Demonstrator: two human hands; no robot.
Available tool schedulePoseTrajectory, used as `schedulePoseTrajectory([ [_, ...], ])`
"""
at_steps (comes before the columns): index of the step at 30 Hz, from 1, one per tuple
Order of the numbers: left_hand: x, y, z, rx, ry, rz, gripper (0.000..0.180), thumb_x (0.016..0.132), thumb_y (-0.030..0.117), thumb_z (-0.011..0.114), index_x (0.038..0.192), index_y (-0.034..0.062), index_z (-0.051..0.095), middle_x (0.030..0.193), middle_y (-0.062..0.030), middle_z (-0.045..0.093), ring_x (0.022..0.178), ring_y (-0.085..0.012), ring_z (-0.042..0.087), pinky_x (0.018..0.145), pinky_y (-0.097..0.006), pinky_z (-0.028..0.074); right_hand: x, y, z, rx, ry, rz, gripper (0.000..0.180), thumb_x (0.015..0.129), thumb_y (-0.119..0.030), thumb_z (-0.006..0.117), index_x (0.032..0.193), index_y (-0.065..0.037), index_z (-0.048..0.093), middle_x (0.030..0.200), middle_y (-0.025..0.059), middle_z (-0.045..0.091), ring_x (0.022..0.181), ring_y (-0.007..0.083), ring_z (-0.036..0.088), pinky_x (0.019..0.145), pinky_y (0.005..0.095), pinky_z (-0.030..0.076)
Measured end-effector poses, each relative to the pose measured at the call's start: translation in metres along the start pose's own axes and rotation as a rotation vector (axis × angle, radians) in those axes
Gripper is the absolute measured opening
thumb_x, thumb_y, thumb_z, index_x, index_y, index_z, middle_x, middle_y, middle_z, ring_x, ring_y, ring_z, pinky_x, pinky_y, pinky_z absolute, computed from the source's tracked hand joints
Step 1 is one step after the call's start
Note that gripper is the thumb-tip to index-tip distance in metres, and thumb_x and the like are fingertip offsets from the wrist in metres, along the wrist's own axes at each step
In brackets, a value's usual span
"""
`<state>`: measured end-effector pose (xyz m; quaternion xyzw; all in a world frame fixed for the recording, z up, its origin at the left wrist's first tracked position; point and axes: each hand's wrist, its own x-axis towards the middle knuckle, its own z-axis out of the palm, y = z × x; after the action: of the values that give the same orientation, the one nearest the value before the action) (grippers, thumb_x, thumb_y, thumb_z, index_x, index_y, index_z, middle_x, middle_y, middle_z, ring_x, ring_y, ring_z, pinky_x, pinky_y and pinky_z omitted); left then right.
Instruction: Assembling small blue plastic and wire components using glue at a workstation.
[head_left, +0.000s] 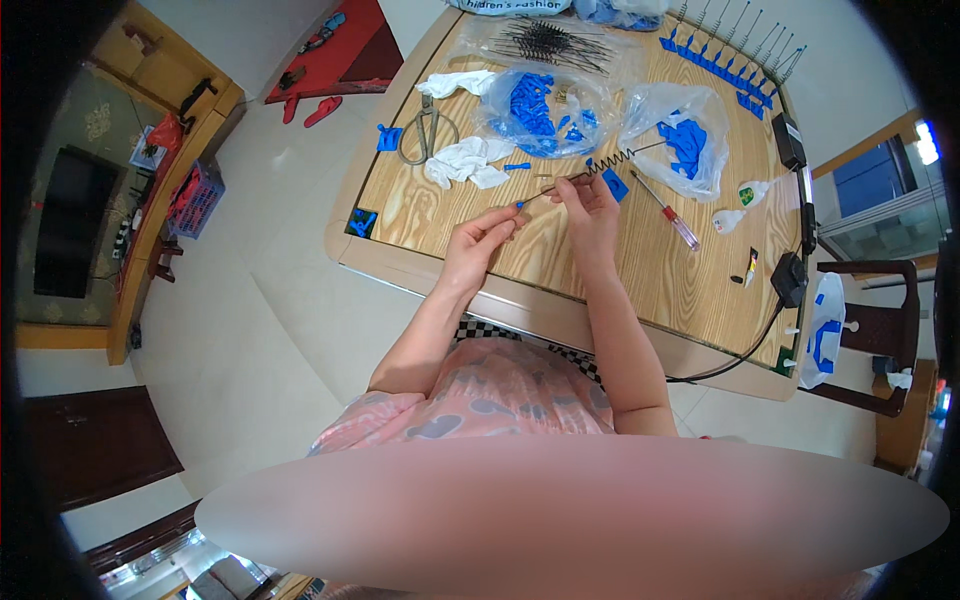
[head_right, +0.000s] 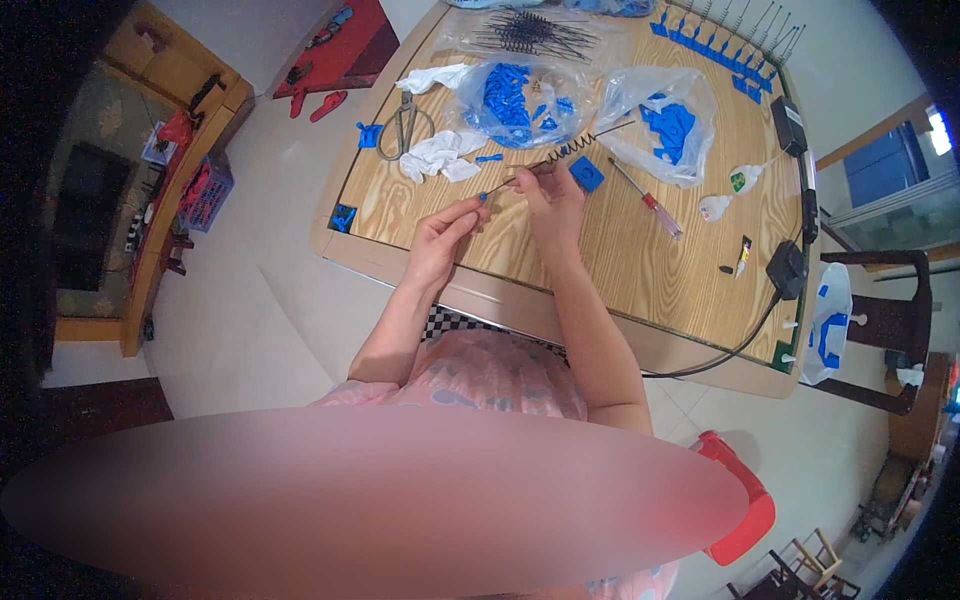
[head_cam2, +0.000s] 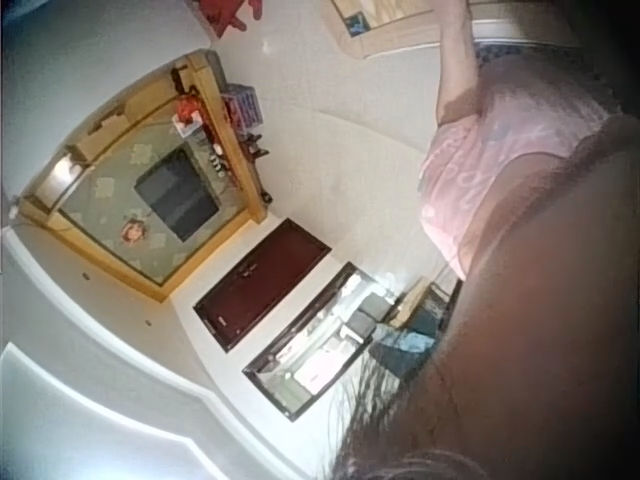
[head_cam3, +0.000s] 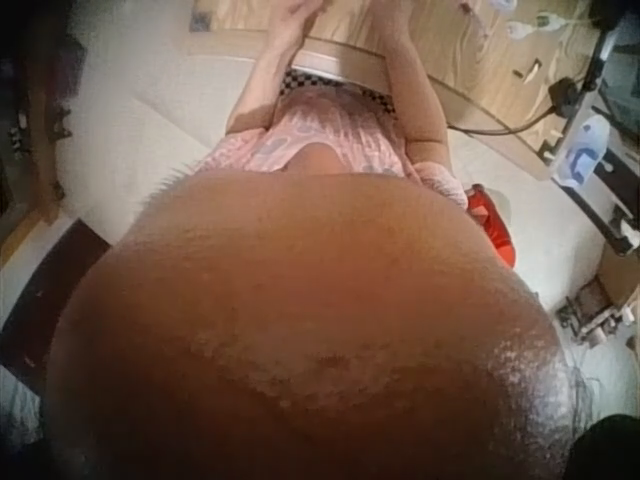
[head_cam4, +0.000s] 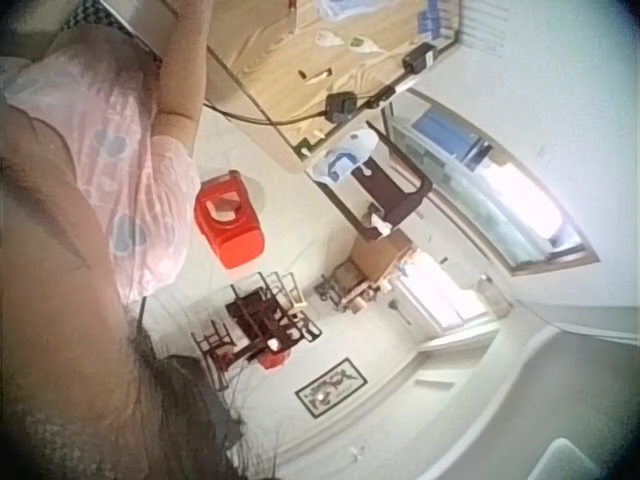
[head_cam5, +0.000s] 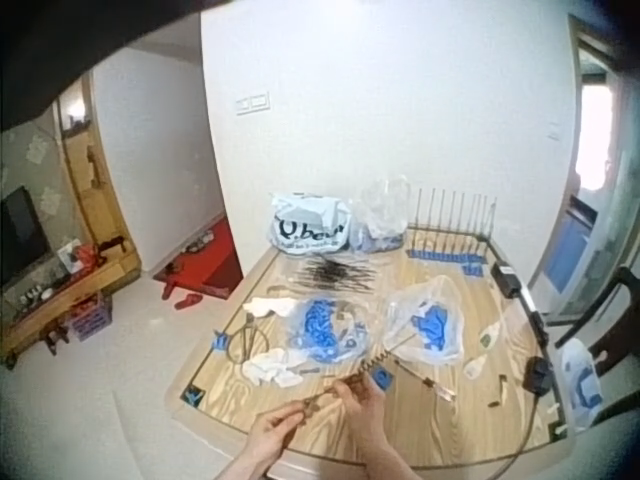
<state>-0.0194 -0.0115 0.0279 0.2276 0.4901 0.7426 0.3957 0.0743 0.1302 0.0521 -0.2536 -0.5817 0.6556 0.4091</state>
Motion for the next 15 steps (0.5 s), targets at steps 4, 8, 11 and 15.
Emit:
schedulePoseTrajectory([
  [4,-0.0017,-0.0027,-0.0008,-0.011,0.019,0.029,0.029,0.090,0.000,0.058,0.118,-0.0069,0.059,0.108,-0.0097,0.064,0.099,-0.0137,0.058,0.089,-0.025,0.044,-0.0026,-0.0035,0.0042,0.065,-0.017,0.033,0.012,0.088,-0.009,0.065,0.091,0.001,0.060,0.085,0.0082,0.067,0.077,0.0132,0.063,0.072,0.0255,0.048],
  [8,-0.0033,-0.0007,0.0015,0.018,0.019,0.048,0.027,0.089,-0.003,0.058,0.115,-0.0074,0.060,0.110,-0.0097,0.061,0.104,-0.0153,0.057,0.094,-0.026,0.043,-0.0049,-0.0048,0.0056,0.106,-0.014,0.032,0.011,0.088,-0.008,0.064,0.092,0.001,0.059,0.085,0.0088,0.067,0.078,0.0137,0.063,0.073,0.0255,0.048],
  [11,-0.0036,-0.0016,0.0037,0.018,0.010,0.117,0.027,0.088,-0.004,0.059,0.114,-0.0055,0.062,0.110,-0.0095,0.060,0.103,-0.0158,0.057,0.094,-0.027,0.043,-0.0047,-0.0052,0.0059,0.145,-0.025,0.026,0.011,0.089,-0.007,0.063,0.092,0.001,0.059,0.086,0.0092,0.067,0.078,0.0138,0.063,0.074,0.0259,0.048],
  [15,-0.0054,-0.0016,0.0055,0.041,-0.009,0.203,0.026,0.088,-0.005,0.059,0.114,-0.0033,0.063,0.109,-0.0088,0.059,0.102,-0.0157,0.057,0.093,-0.027,0.044,-0.0051,-0.0047,0.0059,0.191,-0.026,0.034,0.010,0.089,-0.008,0.063,0.091,0.001,0.058,0.087,0.0097,0.067,0.080,0.0139,0.062,0.076,0.0268,0.047],
])
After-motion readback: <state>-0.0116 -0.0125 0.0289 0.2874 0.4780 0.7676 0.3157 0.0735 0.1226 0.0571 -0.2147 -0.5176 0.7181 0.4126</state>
